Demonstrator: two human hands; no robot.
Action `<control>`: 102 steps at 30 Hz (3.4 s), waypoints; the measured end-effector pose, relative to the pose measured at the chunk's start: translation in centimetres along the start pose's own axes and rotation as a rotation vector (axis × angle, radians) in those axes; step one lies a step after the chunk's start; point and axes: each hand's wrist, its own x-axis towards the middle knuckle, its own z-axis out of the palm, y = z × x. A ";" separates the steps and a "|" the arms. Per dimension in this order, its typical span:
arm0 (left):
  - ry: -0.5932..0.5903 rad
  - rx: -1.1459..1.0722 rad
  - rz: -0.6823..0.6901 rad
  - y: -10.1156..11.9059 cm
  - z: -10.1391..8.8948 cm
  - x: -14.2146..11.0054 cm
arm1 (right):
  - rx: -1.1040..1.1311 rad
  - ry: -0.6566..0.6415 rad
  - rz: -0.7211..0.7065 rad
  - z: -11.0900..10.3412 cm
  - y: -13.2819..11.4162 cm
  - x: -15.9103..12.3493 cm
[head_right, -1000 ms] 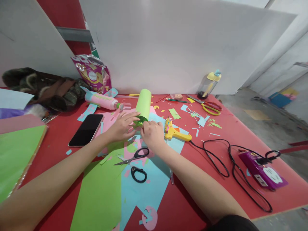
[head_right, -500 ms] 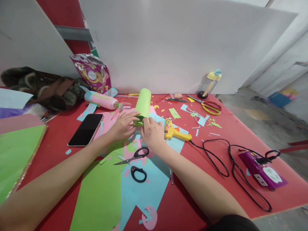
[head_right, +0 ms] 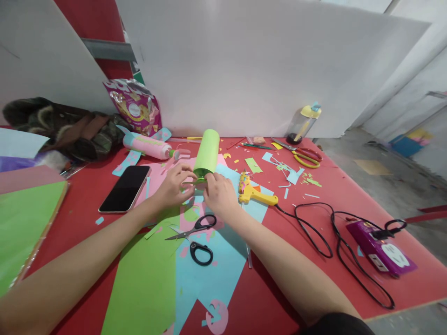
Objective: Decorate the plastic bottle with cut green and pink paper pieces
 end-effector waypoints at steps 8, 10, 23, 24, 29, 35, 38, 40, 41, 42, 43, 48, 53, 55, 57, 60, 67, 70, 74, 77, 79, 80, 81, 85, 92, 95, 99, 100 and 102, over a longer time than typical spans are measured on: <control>-0.025 -0.226 -0.171 0.4 1.0 -0.1 | 0.150 0.081 -0.008 0.9 0.1 0.1; -0.021 -0.241 -0.200 0.6 1.2 0.0 | 0.171 0.092 0.000 1.1 0.1 0.2; 0.020 -0.216 -0.212 0.9 1.3 0.1 | 0.238 0.102 -0.003 1.5 0.0 0.7; 0.020 -0.215 -0.214 0.9 1.3 0.1 | 0.241 0.104 -0.003 1.5 0.0 0.7; 0.021 -0.215 -0.230 0.9 1.2 0.1 | 0.259 0.123 -0.018 1.5 0.0 0.7; 0.012 -0.231 -0.254 1.0 1.1 0.1 | 0.251 0.112 -0.029 1.5 0.0 0.7; 0.011 -0.243 -0.262 1.1 1.1 0.1 | 0.255 0.120 -0.036 1.4 0.0 0.6; 0.014 -0.253 -0.269 1.1 1.1 0.0 | 0.261 0.125 -0.043 1.4 0.0 0.6; 0.016 -0.257 -0.274 1.0 1.1 0.0 | 0.264 0.127 -0.044 1.4 0.0 0.6; 0.017 -0.262 -0.278 1.0 1.1 0.0 | 0.265 0.127 -0.043 1.4 0.0 0.6; 0.019 -0.267 -0.282 1.0 1.1 0.0 | 0.266 0.125 -0.042 1.4 0.0 0.6; 0.025 -0.289 -0.301 1.1 1.1 0.0 | 0.274 0.117 -0.049 1.4 0.0 0.6; 0.034 -0.337 -0.333 0.9 1.2 -0.2 | 0.292 0.138 -0.078 1.5 0.2 0.6; 0.043 -0.374 -0.360 0.8 1.2 -0.3 | 0.312 0.160 -0.096 1.6 0.4 0.6; 0.059 -0.466 -0.418 0.7 1.2 -0.3 | 0.350 0.185 -0.106 1.8 0.6 0.7; 0.103 -0.666 -0.499 0.7 1.1 -0.3 | 0.432 0.215 -0.090 1.8 0.7 0.7; 0.160 -0.863 -0.456 0.5 1.2 -0.2 | 0.685 0.222 0.073 1.2 0.2 0.8; 0.172 -0.872 -0.432 0.6 1.4 -0.3 | 0.692 0.246 0.105 1.0 -0.1 0.9; 0.192 -0.899 -0.422 0.9 1.4 -0.2 | 0.674 0.271 0.115 0.9 -0.2 0.8; 0.185 -0.887 -0.434 1.3 1.2 -0.1 | 0.644 0.281 0.115 0.9 -0.2 0.8; 0.184 -0.851 -0.453 1.6 1.0 -0.1 | 0.628 0.287 0.105 0.9 -0.3 0.7; 0.185 -0.827 -0.464 1.8 0.9 -0.1 | 0.620 0.289 0.098 0.9 -0.3 0.7; 0.184 -0.801 -0.475 1.9 0.8 -0.1 | 0.610 0.292 0.090 0.9 -0.4 0.7; 0.185 -0.715 -0.488 2.3 0.8 -0.2 | 0.561 0.307 0.058 0.9 -0.5 0.6; 0.128 -0.634 -0.500 2.3 0.9 -0.3 | 0.493 0.286 0.059 0.9 -0.4 0.4; 0.110 -0.606 -0.501 2.1 1.0 -0.4 | 0.490 0.278 0.057 1.0 -0.4 0.4; 0.102 -0.577 -0.498 2.1 1.1 -0.5 | 0.494 0.272 0.063 1.0 -0.4 0.3; 0.098 -0.569 -0.498 2.1 1.0 -0.5 | 0.495 0.271 0.063 1.0 -0.4 0.3; 0.090 -0.555 -0.499 2.2 1.0 -0.5 | 0.499 0.269 0.063 1.1 -0.4 0.3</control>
